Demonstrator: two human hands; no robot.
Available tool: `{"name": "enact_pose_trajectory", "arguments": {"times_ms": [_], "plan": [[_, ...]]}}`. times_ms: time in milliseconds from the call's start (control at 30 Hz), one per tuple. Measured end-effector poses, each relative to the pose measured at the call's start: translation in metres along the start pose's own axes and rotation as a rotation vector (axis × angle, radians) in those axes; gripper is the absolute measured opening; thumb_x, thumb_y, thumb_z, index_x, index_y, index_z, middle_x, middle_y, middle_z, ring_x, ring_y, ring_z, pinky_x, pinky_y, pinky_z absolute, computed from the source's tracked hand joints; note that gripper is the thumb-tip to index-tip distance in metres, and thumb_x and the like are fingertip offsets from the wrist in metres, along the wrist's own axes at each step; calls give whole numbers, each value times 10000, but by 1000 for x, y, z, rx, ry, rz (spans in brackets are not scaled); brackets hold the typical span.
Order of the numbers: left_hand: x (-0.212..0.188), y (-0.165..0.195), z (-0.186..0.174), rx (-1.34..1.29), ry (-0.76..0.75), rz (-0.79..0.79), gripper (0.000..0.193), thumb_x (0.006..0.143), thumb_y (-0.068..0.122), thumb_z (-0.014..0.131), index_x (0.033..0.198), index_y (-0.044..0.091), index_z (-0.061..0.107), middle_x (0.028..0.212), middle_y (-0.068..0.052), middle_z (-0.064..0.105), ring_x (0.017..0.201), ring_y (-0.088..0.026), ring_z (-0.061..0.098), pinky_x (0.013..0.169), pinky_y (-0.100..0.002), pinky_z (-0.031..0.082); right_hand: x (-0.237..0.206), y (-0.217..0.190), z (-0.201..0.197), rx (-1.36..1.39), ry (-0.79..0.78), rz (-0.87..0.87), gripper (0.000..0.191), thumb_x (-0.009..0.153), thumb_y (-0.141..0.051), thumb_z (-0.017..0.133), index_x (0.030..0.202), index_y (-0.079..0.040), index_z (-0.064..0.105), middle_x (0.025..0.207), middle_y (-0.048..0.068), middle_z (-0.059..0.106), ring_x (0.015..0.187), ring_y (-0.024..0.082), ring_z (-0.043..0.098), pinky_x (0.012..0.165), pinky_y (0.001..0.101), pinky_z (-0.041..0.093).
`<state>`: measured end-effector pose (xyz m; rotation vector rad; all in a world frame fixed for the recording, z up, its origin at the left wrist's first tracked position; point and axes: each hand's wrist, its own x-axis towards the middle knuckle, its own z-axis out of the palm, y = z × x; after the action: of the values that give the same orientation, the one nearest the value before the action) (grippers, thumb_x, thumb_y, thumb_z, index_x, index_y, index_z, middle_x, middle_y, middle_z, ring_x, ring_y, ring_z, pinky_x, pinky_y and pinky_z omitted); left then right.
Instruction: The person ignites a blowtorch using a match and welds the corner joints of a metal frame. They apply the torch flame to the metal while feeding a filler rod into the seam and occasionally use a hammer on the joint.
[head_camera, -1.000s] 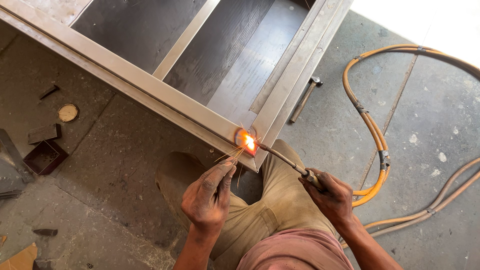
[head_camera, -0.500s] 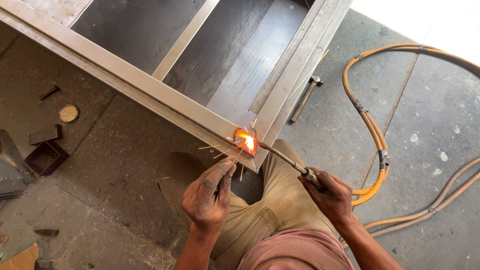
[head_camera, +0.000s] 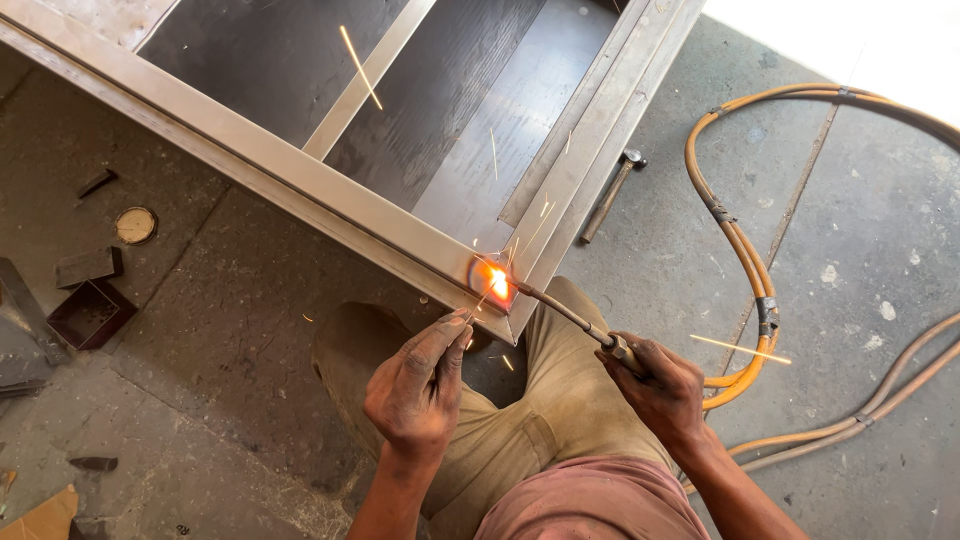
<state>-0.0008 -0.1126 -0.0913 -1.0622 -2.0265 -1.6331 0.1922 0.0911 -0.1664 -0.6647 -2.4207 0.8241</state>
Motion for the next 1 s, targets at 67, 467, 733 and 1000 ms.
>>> {"name": "enact_pose_trajectory", "arguments": {"times_ms": [67,467,733,1000], "plan": [[1,1,0,-16,-3,12,190,922,-52,770,1089,-34,683,1061,-154,768,1009,-243,791,850,-306,680,0,1,0,6,4,-6,312,813,-137,857,1093,-48,752,778,59,719,594,83,646,504,278,512],[-1,0,-1,193,9,27,172,926,137,796,1080,97,731,1332,-115,679,1303,-284,651,1206,-492,483,0,1,1,17,9,-4,320,816,-144,857,1102,-48,749,833,82,746,642,91,687,531,270,540],[-2,2,-1,213,13,50,164,920,165,796,1058,108,729,1322,-109,680,1295,-270,654,1202,-495,487,1,0,2,17,20,-4,313,812,-138,860,1090,-45,750,815,82,740,632,89,681,531,273,536],[-1,2,0,225,-7,51,153,917,183,794,1045,116,745,1321,-111,685,1282,-242,658,1208,-489,475,-1,1,1,-17,14,-18,308,806,-140,865,1074,-39,751,794,74,734,615,89,675,508,272,525]]}}
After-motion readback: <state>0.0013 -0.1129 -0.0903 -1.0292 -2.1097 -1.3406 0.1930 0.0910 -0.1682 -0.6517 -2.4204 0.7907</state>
